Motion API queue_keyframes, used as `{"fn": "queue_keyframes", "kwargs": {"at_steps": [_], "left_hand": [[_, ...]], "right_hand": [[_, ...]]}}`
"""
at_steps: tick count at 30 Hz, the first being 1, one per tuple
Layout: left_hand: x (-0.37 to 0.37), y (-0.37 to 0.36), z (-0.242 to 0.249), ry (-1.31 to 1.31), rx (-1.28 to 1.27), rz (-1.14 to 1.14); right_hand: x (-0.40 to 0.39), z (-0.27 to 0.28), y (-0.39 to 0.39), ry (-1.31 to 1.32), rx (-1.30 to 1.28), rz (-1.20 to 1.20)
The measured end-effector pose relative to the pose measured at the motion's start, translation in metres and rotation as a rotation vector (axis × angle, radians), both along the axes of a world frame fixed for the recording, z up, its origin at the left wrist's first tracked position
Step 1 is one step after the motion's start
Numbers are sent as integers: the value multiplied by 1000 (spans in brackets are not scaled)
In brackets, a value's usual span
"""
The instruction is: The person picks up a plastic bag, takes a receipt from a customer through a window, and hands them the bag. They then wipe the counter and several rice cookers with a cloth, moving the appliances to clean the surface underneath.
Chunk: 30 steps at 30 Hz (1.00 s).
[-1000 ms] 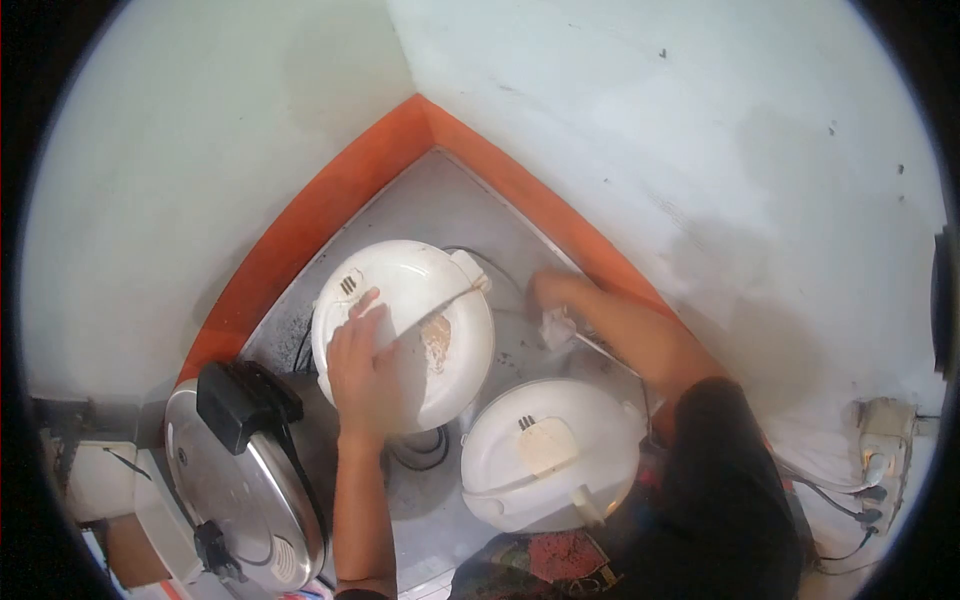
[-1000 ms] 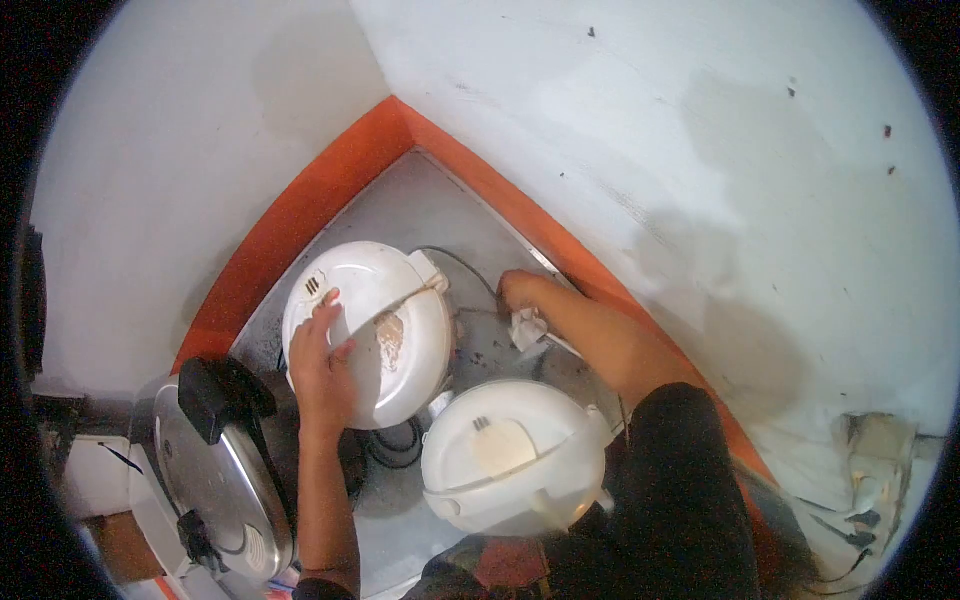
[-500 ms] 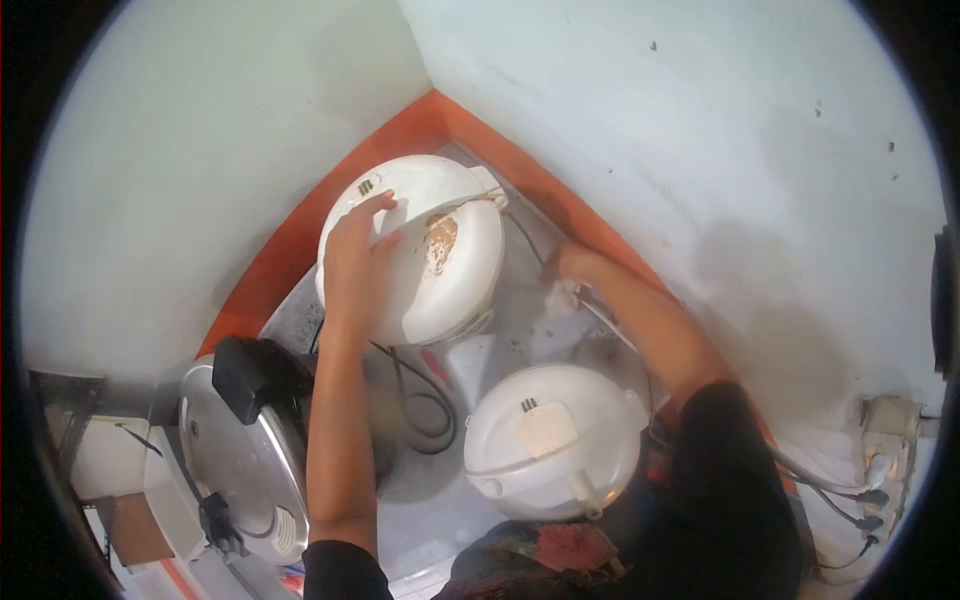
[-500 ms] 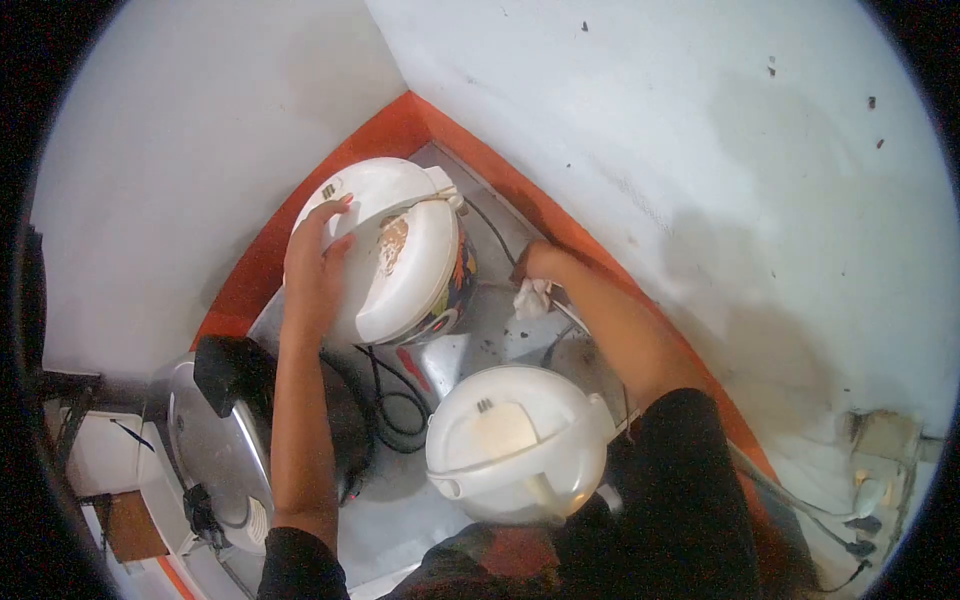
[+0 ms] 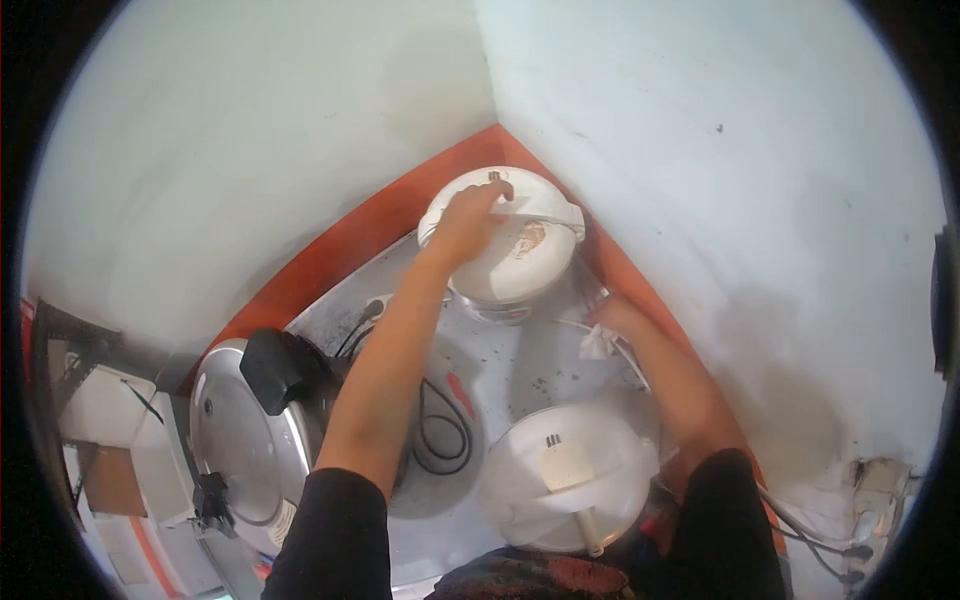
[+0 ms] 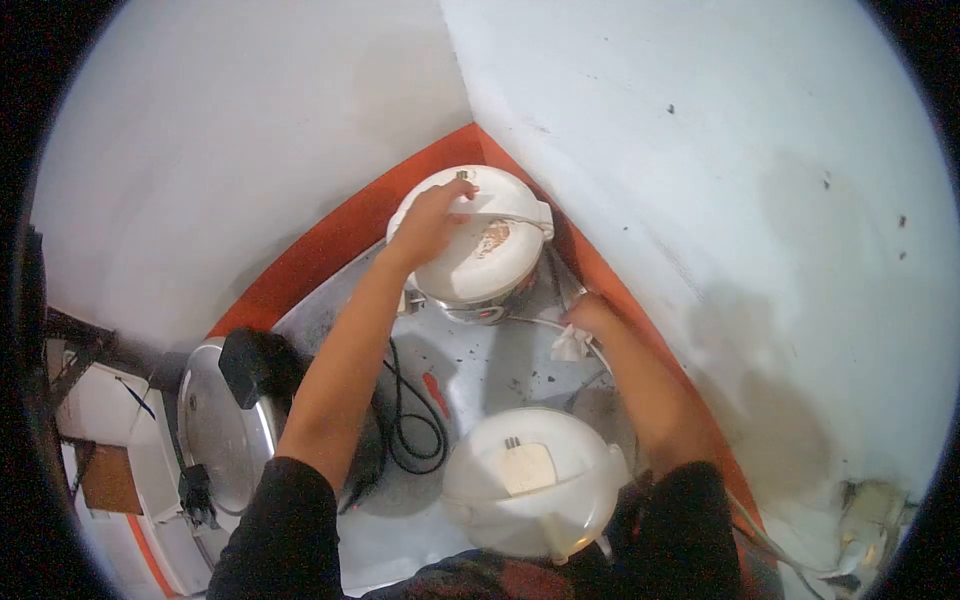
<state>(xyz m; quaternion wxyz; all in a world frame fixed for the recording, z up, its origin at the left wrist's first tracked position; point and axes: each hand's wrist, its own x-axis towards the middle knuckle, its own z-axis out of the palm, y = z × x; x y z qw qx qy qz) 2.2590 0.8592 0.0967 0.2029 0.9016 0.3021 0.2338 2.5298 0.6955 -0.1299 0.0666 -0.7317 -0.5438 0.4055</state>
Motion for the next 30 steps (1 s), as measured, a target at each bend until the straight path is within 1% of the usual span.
{"fn": "queue_keyframes", "kwargs": {"at_steps": [2, 3, 4, 6, 8, 9, 11, 12, 13, 15, 16, 18, 19, 21, 23, 24, 25, 27, 29, 30], "left_hand": [[-3, 15, -8, -54, 34, 21], [-4, 20, -7, -80, 44, 31], [-8, 25, -8, -81, -71, 52], [-16, 31, -10, -34, -6, 31], [-23, 38, -6, 47, 51, 26], [-27, 40, -9, 49, 23, 72], [-33, 44, -15, 48, -30, 158], [-37, 39, -13, -26, 72, 94], [-40, 31, -13, -109, 228, 141], [-38, -15, 12, -270, 519, 234], [-43, -42, 19, -333, 416, 252], [-58, -136, 44, -143, -84, 350], [-67, -177, 41, -186, -130, 248], [-88, -259, 38, -77, -255, 74], [-97, -320, 26, -42, -354, -29], [-101, -343, 18, -18, -387, -76], [-103, -360, 8, 5, -413, -117], [-104, -379, -10, -95, -367, -105], [-105, -385, -18, -158, -333, -94], [-106, -386, -19, -173, -322, -89]], "right_hand": [[-1, -9, -1, -86, 26, -106], [-8, -1, -3, -127, 32, -159], [-15, 6, -7, -118, 4, -205], [-49, 92, -7, -116, -49, -284], [-79, 126, 0, 86, -21, -140], [-93, 135, -1, 187, -19, -71], [-115, 146, -1, 473, 46, 77], [-124, 150, -2, 617, 74, 149], [-129, 155, 2, 589, 45, 213], [-128, 165, 9, 536, -32, 331], [-126, 176, 7, 528, -63, 321], [-111, 166, 11, 547, -56, 327], [-104, 162, 9, 558, -53, 331], [-96, 187, 2, 579, -65, 253], [-93, 197, -7, 626, -79, 144], [-94, 189, -10, 679, -52, 123], [-102, 184, -9, 618, 8, 176], [-129, 173, -5, 502, 129, 284], [-166, 130, 8, 399, 457, 463], [-188, 112, 17, 354, 557, 536]]}}
